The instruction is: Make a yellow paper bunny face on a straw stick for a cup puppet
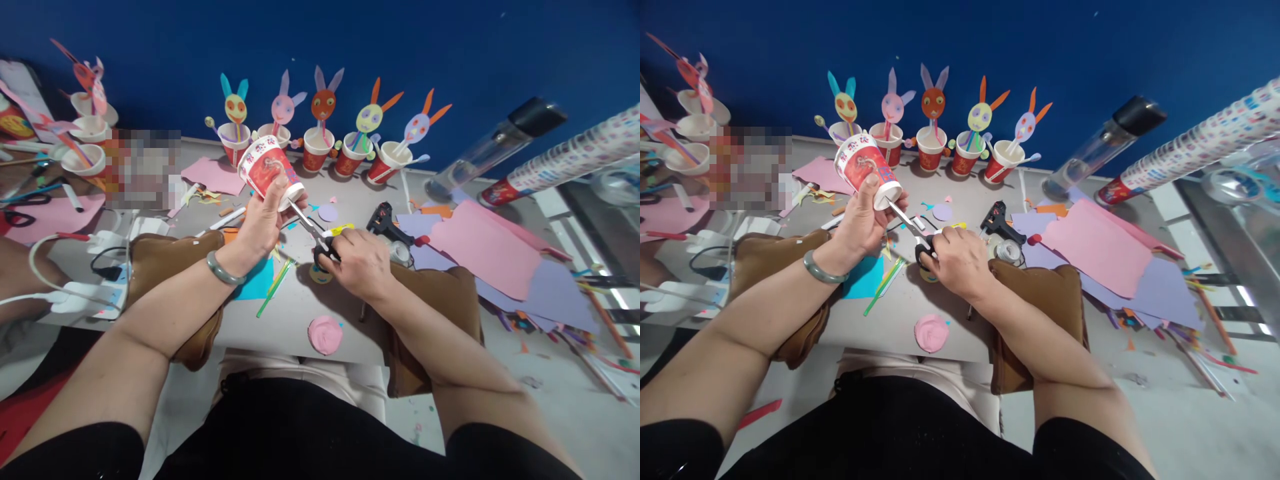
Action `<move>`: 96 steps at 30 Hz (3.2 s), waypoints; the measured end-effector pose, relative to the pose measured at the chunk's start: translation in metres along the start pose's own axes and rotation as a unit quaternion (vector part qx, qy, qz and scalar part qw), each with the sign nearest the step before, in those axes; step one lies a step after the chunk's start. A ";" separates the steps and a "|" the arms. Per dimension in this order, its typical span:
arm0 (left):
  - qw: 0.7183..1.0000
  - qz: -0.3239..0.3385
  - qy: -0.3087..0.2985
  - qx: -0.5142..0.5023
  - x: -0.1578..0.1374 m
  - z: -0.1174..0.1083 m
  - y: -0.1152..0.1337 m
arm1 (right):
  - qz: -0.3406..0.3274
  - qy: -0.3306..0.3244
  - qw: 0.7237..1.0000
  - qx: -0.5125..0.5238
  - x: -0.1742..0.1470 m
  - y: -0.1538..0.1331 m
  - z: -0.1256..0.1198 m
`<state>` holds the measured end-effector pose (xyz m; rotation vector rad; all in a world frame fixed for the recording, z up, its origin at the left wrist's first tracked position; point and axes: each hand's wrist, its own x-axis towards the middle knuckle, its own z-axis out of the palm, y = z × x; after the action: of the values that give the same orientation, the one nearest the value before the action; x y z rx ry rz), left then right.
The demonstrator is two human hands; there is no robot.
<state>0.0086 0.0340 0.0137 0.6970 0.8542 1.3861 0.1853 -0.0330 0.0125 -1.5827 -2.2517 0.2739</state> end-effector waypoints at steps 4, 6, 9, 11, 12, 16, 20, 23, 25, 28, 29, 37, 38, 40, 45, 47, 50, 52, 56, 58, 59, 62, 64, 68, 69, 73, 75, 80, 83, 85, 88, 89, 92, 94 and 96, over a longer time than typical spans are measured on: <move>1.000 -0.017 0.005 0.011 0.001 -0.002 -0.002 | 0.082 -0.183 0.879 0.433 0.006 0.001 -0.008; 0.999 -0.026 0.017 0.016 0.002 -0.002 -0.002 | 0.102 -0.231 0.793 0.554 0.009 0.001 -0.012; 0.999 -0.029 0.022 0.018 0.002 -0.001 -0.001 | 0.100 -0.184 0.852 0.480 0.008 0.000 -0.011; 0.999 -0.025 0.017 0.015 0.001 0.000 -0.001 | 0.070 -0.086 0.949 0.296 0.005 -0.002 -0.007; 1.000 -0.023 0.017 0.011 0.000 0.001 0.000 | 0.050 -0.035 0.978 0.200 0.003 -0.003 -0.004; 1.000 -0.016 0.022 0.001 -0.002 0.003 0.001 | 0.018 0.045 0.998 0.042 -0.001 -0.004 0.000; 1.000 -0.011 0.009 0.006 -0.001 0.001 0.000 | 0.067 -0.118 0.936 0.325 0.003 -0.002 -0.007; 1.000 -0.013 0.010 0.013 0.001 -0.001 -0.001 | 0.096 -0.228 0.812 0.528 0.008 0.000 -0.013; 1.000 -0.017 0.018 0.019 0.001 -0.001 -0.002 | 0.099 -0.205 0.838 0.496 0.009 0.000 -0.013; 1.000 -0.005 0.018 0.021 0.001 -0.001 -0.002 | 0.065 -0.067 0.964 0.249 0.006 -0.003 -0.007; 1.000 0.004 0.014 0.020 0.001 -0.002 -0.002 | 0.048 -0.019 0.985 0.165 0.004 -0.004 -0.006; 1.000 -0.003 -0.001 0.008 0.000 -0.004 -0.001 | 0.027 -0.155 0.919 0.363 0.006 0.000 0.001; 1.000 -0.010 -0.001 0.011 0.001 -0.005 -0.002 | 0.030 -0.164 0.907 0.386 0.009 0.002 0.001; 1.000 -0.014 0.001 0.016 0.002 -0.005 -0.004 | 0.034 -0.142 0.931 0.334 0.014 0.007 -0.002; 1.000 -0.017 0.008 0.019 0.005 -0.008 -0.007 | 0.046 -0.137 0.989 0.042 0.017 0.025 -0.040; 0.999 -0.022 0.011 0.023 0.006 -0.009 -0.007 | 0.075 -0.115 0.990 -0.038 0.012 0.035 -0.059; 0.999 -0.019 0.020 0.037 0.006 -0.010 -0.006 | 0.135 -0.058 0.979 -0.143 -0.001 0.049 -0.075; 0.999 -0.016 0.025 0.043 0.006 -0.009 -0.006 | 0.167 -0.062 0.967 -0.180 -0.014 0.059 -0.078; 0.999 -0.005 0.021 0.032 0.007 -0.008 -0.008 | 0.210 -0.120 0.948 -0.208 -0.045 0.079 -0.079; 1.000 0.001 0.017 0.025 0.009 -0.009 -0.010 | 0.232 -0.134 0.941 -0.208 -0.058 0.087 -0.082; 1.000 0.000 0.013 0.024 0.011 -0.010 -0.011 | 0.240 -0.136 0.940 -0.203 -0.064 0.091 -0.084; 0.999 0.001 -0.017 0.040 0.011 -0.012 -0.015 | 0.260 -0.143 0.936 -0.189 -0.076 0.101 -0.090; 0.992 0.011 -0.095 0.082 0.007 -0.013 -0.017 | 0.299 -0.140 0.924 -0.195 -0.081 0.107 -0.092; 0.914 0.036 -0.338 0.220 -0.010 -0.016 -0.019 | 0.338 -0.144 0.919 -0.143 -0.084 0.119 -0.092; 0.885 0.037 -0.382 0.263 -0.013 -0.016 -0.019 | 0.335 -0.141 0.922 -0.132 -0.085 0.122 -0.091; 0.797 0.055 -0.493 0.346 -0.023 -0.017 -0.020 | 0.300 -0.140 0.933 -0.141 -0.086 0.124 -0.088; 0.776 0.048 -0.523 0.350 -0.024 -0.018 -0.021 | 0.290 -0.146 0.934 -0.151 -0.086 0.123 -0.087; 0.740 0.010 -0.562 0.370 -0.027 -0.020 -0.023 | 0.287 -0.164 0.926 -0.180 -0.085 0.121 -0.088; 0.728 -0.033 -0.585 0.355 -0.032 -0.022 -0.023 | 0.299 -0.180 0.918 -0.190 -0.081 0.119 -0.090; 0.724 -0.070 -0.600 0.334 -0.036 -0.023 -0.024 | 0.296 -0.189 0.915 -0.199 -0.079 0.116 -0.091; 0.726 -0.129 -0.611 0.288 -0.043 -0.022 -0.026 | 0.281 -0.205 0.911 -0.220 -0.076 0.110 -0.095; 0.726 -0.148 -0.614 0.272 -0.045 -0.022 -0.027 | 0.271 -0.211 0.911 -0.229 -0.075 0.107 -0.096; 0.706 -0.199 -0.640 0.230 -0.050 -0.020 -0.026 | 0.211 -0.206 0.922 -0.251 -0.066 0.097 -0.095; 0.681 -0.226 -0.665 0.205 -0.051 -0.018 -0.024 | 0.130 -0.167 0.948 -0.236 -0.053 0.086 -0.086; 0.657 -0.253 -0.686 0.182 -0.051 -0.017 -0.022 | 0.019 -0.124 0.975 -0.185 -0.033 0.069 -0.068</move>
<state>0.0068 -0.0201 -0.0089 1.3812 -0.0022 -0.0847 0.2823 -0.0438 0.0431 -1.8679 -2.5824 0.0634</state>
